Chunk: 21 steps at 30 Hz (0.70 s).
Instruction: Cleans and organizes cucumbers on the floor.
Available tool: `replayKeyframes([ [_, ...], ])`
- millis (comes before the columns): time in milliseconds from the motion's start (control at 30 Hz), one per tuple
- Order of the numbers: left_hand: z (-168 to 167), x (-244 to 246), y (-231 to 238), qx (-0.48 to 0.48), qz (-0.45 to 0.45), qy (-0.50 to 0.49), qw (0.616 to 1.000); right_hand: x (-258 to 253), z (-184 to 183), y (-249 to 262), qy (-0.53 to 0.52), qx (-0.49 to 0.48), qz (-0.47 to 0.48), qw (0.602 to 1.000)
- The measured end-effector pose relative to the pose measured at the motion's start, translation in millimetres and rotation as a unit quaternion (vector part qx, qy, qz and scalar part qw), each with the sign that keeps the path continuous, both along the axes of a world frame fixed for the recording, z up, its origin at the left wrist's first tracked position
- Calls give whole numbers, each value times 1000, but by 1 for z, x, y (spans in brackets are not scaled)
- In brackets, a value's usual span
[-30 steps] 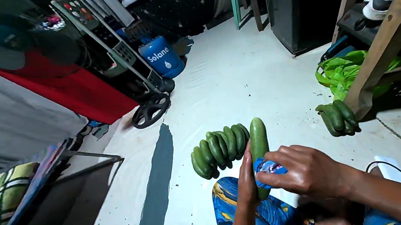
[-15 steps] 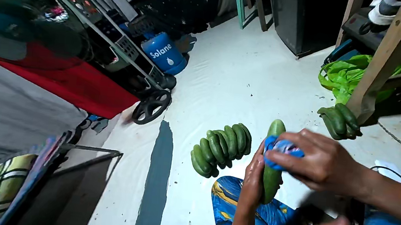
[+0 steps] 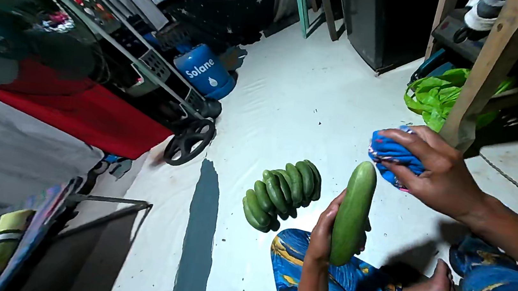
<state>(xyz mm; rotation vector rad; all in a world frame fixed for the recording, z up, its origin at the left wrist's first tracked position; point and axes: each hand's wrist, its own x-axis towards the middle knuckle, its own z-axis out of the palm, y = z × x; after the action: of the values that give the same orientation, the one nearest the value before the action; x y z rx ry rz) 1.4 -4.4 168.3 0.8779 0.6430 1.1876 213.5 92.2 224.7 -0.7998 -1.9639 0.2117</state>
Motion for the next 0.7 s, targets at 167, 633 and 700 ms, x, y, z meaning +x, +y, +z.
replayKeyframes([
  [167,-1,3,-1,-22,-51,-197,979,2,-1,-3,87,-134,33,987],
  [633,11,8,-4,46,41,95,994,-2,-1,-7,-23,52,40,998],
  [700,11,9,-5,59,67,130,987,-4,-2,-9,-64,105,47,991],
])
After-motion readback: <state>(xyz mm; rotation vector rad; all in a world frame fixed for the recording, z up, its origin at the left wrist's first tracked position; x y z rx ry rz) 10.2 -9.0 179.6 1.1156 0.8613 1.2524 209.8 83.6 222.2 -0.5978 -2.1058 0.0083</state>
